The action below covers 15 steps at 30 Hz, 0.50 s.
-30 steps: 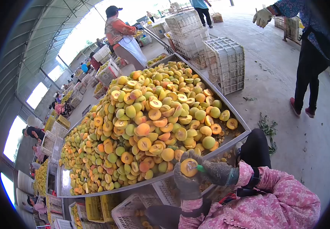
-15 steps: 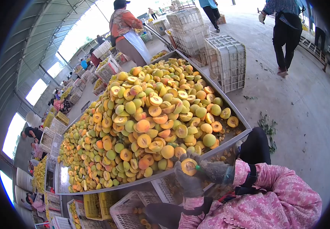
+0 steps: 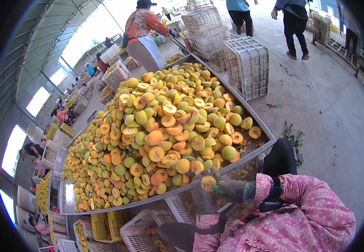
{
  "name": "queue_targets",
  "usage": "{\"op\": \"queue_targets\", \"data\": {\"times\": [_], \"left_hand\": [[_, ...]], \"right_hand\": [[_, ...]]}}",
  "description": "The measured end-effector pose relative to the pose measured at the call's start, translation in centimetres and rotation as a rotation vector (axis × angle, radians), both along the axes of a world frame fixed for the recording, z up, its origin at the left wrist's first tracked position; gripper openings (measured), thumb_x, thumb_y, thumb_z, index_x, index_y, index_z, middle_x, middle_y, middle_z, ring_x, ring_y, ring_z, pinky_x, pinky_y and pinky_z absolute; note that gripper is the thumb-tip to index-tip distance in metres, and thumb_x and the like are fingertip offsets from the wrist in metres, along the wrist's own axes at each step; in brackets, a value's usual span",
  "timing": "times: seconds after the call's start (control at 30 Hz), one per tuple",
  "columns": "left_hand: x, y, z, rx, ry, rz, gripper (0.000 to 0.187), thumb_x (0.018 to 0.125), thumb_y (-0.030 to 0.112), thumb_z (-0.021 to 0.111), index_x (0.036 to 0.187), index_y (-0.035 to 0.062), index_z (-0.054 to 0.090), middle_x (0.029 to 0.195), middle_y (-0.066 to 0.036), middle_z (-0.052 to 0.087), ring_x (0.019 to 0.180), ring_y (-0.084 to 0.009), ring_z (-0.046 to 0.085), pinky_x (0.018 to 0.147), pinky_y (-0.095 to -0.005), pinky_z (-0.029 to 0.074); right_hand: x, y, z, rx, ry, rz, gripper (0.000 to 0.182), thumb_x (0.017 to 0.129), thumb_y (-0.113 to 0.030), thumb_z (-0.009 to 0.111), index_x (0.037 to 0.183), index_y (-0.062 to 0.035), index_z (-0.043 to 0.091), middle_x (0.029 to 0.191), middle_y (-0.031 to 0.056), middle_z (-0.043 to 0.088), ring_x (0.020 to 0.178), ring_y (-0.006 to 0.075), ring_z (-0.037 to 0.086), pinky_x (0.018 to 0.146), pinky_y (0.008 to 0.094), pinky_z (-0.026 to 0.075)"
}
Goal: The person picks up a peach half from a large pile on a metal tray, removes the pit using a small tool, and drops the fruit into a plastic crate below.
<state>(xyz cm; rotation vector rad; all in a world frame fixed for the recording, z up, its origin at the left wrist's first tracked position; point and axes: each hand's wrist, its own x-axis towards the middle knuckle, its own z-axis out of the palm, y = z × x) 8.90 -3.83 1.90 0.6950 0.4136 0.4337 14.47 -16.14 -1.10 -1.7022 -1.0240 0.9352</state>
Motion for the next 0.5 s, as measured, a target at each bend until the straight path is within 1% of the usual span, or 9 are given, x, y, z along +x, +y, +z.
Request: {"op": "queue_targets", "data": {"times": [0.07,0.1,0.17,0.2,0.27,0.3,0.37,0.47,0.5], "left_hand": [[-0.3,0.6,-0.9,0.251,0.053,-0.110,0.029,0.091,0.026,0.040,0.102,0.0004,0.049,0.097,-0.016,0.058,0.081,-0.0249,0.059,0.069,-0.0378,0.052],[-0.5,0.7,-1.3,0.248,0.055,-0.110,0.029,0.091,0.026,0.040,0.102,0.0004,0.049,0.097,-0.016,0.058,0.081,-0.0249,0.059,0.069,-0.0378,0.052],[-0.6,0.6,-0.5,0.472,0.140,-0.166,0.029,0.090,0.026,0.041,0.102,0.0008,0.049,0.096,-0.016,0.058,0.082,-0.0252,0.059,0.068,-0.0383,0.053],[-0.5,0.6,-0.4,0.471,0.140,-0.164,0.029,0.090,0.026,0.041,0.102,0.0008,0.049,0.096,-0.016,0.058,0.082,-0.0252,0.059,0.068,-0.0383,0.053],[-0.4,0.5,-0.4,0.445,0.133,-0.149,0.029,0.090,0.027,0.043,0.101,0.0012,0.049,0.097,-0.016,0.058,0.084,-0.0255,0.059,0.069,-0.0392,0.053],[-0.3,0.6,-0.9,0.445,0.133,-0.150,0.029,0.090,0.027,0.043,0.101,0.0012,0.049,0.097,-0.016,0.058,0.084,-0.0255,0.059,0.069,-0.0392,0.053],[0.0,0.7,-2.2,0.460,0.085,-0.061,0.028,0.090,0.026,0.044,0.102,0.0004,0.049,0.099,-0.015,0.057,0.086,-0.0244,0.059,0.072,-0.0379,0.053],[0.3,0.3,-2.2,0.374,0.032,-0.063,0.032,0.090,0.027,0.044,0.106,-0.0002,0.049,0.101,-0.015,0.057,0.086,-0.0254,0.059,0.073,-0.0387,0.053],[0.1,0.3,-2.4,0.370,0.036,-0.063,0.032,0.090,0.027,0.044,0.106,-0.0002,0.049,0.101,-0.015,0.057,0.086,-0.0254,0.059,0.073,-0.0387,0.053]], "right_hand": [[-0.4,0.2,-1.3,0.093,-0.264,-0.063,0.024,0.093,-0.023,0.041,0.101,-0.0048,0.054,0.088,0.0070,0.055,0.078,0.0180,0.054,0.071,0.0299,0.045],[-0.7,0.3,-1.9,0.139,-0.395,-0.094,0.021,0.093,-0.022,0.042,0.099,-0.0055,0.055,0.085,0.0062,0.055,0.076,0.0169,0.054,0.070,0.0293,0.045],[-0.9,0.5,-2.2,0.235,-0.662,-0.155,0.018,0.092,-0.019,0.045,0.094,-0.0068,0.057,0.081,0.0045,0.055,0.073,0.0146,0.053,0.068,0.0281,0.045],[-0.8,0.4,-2.4,0.235,-0.662,-0.153,0.018,0.092,-0.019,0.045,0.094,-0.0068,0.057,0.081,0.0045,0.055,0.073,0.0146,0.053,0.068,0.0281,0.045],[-0.2,0.1,-0.4,-0.013,-0.051,0.079,0.016,0.089,-0.020,0.048,0.092,-0.0064,0.056,0.079,0.0031,0.055,0.063,0.0124,0.052,0.058,0.0266,0.045],[-0.1,-0.3,1.1,-0.013,-0.051,0.078,0.016,0.089,-0.020,0.048,0.092,-0.0064,0.056,0.079,0.0031,0.055,0.063,0.0124,0.052,0.058,0.0266,0.045],[-0.5,-1.1,5.9,-0.103,0.559,0.049,0.016,0.086,-0.020,0.052,0.088,-0.0049,0.055,0.071,0.0028,0.053,0.054,0.0111,0.049,0.048,0.0262,0.043],[-0.9,-1.4,6.1,-0.015,0.762,-0.013,0.018,0.084,-0.021,0.054,0.090,-0.0039,0.053,0.065,0.0023,0.051,0.050,0.0091,0.047,0.043,0.0244,0.039],[-0.9,-1.4,5.3,-0.019,0.766,-0.013,0.018,0.084,-0.021,0.054,0.090,-0.0039,0.053,0.065,0.0023,0.051,0.050,0.0091,0.047,0.043,0.0244,0.039]]}}
